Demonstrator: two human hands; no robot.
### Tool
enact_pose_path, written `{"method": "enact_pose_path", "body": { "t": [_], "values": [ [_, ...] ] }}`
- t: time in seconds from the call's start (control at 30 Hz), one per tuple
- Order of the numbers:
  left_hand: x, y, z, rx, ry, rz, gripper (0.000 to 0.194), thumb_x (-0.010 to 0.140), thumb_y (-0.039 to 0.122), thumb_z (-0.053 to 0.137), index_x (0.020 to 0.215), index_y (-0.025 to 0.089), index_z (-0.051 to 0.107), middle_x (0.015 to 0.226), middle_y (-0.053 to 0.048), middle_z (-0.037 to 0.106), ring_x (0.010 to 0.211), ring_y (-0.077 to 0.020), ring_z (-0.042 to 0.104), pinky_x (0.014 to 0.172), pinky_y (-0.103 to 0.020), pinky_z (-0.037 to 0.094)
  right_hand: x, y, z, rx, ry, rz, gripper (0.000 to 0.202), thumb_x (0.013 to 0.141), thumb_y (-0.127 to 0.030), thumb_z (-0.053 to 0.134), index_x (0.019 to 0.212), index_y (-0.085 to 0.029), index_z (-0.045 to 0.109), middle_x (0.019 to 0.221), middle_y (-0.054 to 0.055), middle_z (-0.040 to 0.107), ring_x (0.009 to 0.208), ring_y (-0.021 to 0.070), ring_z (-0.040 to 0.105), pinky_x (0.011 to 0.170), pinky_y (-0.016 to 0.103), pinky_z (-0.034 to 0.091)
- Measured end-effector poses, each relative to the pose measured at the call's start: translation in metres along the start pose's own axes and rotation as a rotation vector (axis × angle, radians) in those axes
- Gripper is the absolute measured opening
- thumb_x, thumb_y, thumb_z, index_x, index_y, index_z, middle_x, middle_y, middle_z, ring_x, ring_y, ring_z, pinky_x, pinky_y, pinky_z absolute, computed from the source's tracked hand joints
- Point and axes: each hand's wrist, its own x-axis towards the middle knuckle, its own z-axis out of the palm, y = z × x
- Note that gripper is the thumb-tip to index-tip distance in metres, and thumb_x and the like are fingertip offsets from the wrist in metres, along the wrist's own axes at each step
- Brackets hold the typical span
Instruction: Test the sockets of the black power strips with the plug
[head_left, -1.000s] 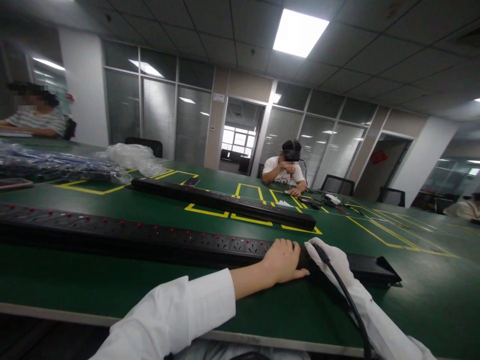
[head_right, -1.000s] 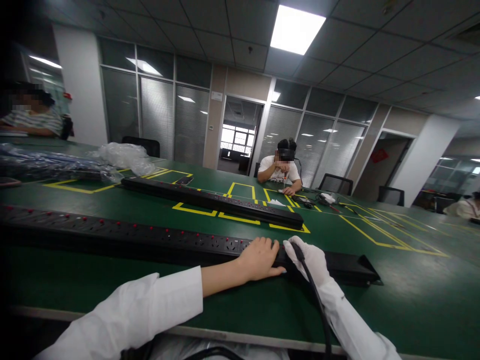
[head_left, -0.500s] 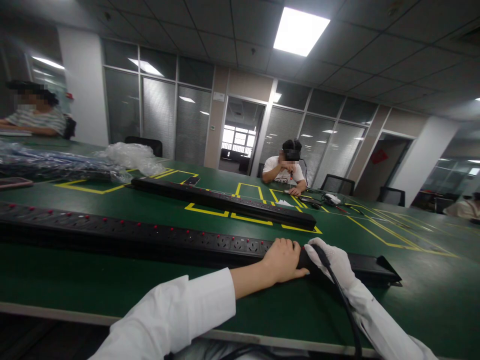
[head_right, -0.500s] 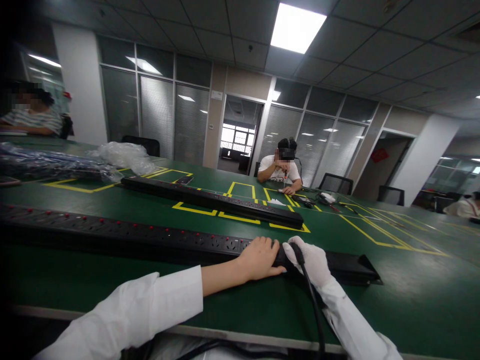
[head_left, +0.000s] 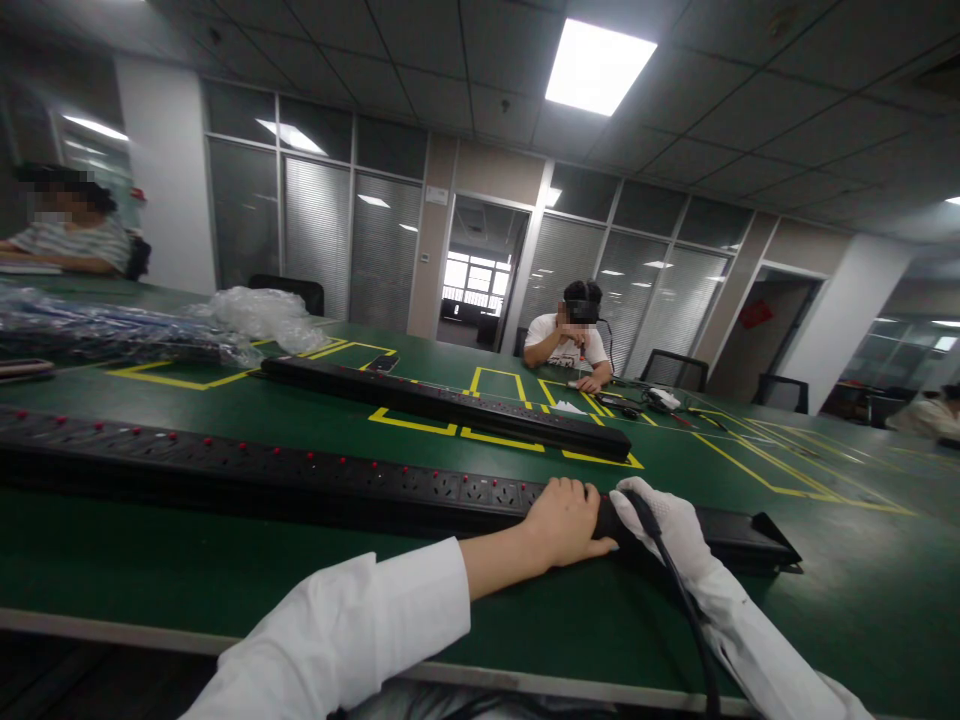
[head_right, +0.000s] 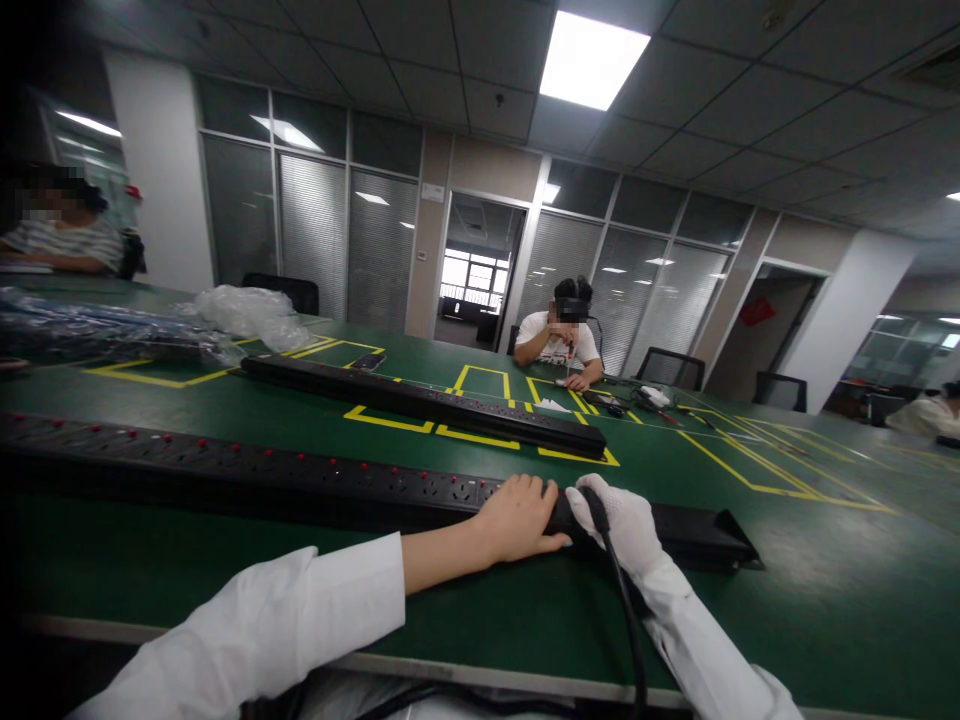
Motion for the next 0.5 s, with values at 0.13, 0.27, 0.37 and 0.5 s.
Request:
{"method": "enact_pose_path", "body": {
  "t": [0.13, 0.27, 0.37, 0.5],
  "values": [
    [-0.0002, 0.0003, -0.0003, -0.008, -0.003, -0.008, 0.062, 0.075, 0.062, 0.033, 0.104, 0.009, 0.046, 0.089, -0.015, 0.056, 0.08, -0.0263, 0.053, 0.066, -0.035, 0.037, 0.003, -0.0013, -0.0024, 0.058, -0.031, 0.052, 0.026, 0.082, -0.044, 0.038, 0.082, -0.025, 0.056, 0.064, -0.001, 0.063, 0.06, 0.015, 0.06, 0.054, 0.02, 0.04],
    [-0.0002, 0.0006, -0.001, -0.01, 0.0, -0.005, 0.061, 0.075, 0.062, 0.033, 0.103, 0.009, 0.046, 0.09, -0.015, 0.057, 0.08, -0.0264, 0.053, 0.067, -0.036, 0.037, 0.004, -0.0023, -0.0046, 0.071, -0.046, 0.072, 0.028, 0.082, -0.045, 0.037, 0.082, -0.024, 0.056, 0.063, -0.001, 0.062, 0.059, 0.0146, 0.06, 0.053, 0.02, 0.04],
    [-0.0001, 0.0005, -0.0004, -0.007, 0.008, -0.004, 0.062, 0.075, 0.062, 0.033, 0.104, 0.008, 0.046, 0.09, -0.015, 0.057, 0.08, -0.0265, 0.053, 0.067, -0.036, 0.037, 0.0013, -0.0017, -0.0047, 0.034, -0.026, 0.028, 0.026, 0.081, -0.044, 0.04, 0.085, -0.023, 0.055, 0.067, 0.0, 0.063, 0.063, 0.015, 0.061, 0.057, 0.021, 0.041],
    [0.0, 0.0004, 0.0011, -0.004, 0.017, -0.005, 0.062, 0.075, 0.062, 0.033, 0.104, 0.009, 0.046, 0.09, -0.015, 0.057, 0.08, -0.0267, 0.053, 0.067, -0.036, 0.037, -0.0016, -0.0002, -0.004, 0.013, -0.001, -0.018, 0.025, 0.08, -0.043, 0.043, 0.086, -0.022, 0.055, 0.069, 0.001, 0.063, 0.065, 0.015, 0.061, 0.059, 0.021, 0.041]
  ]
}}
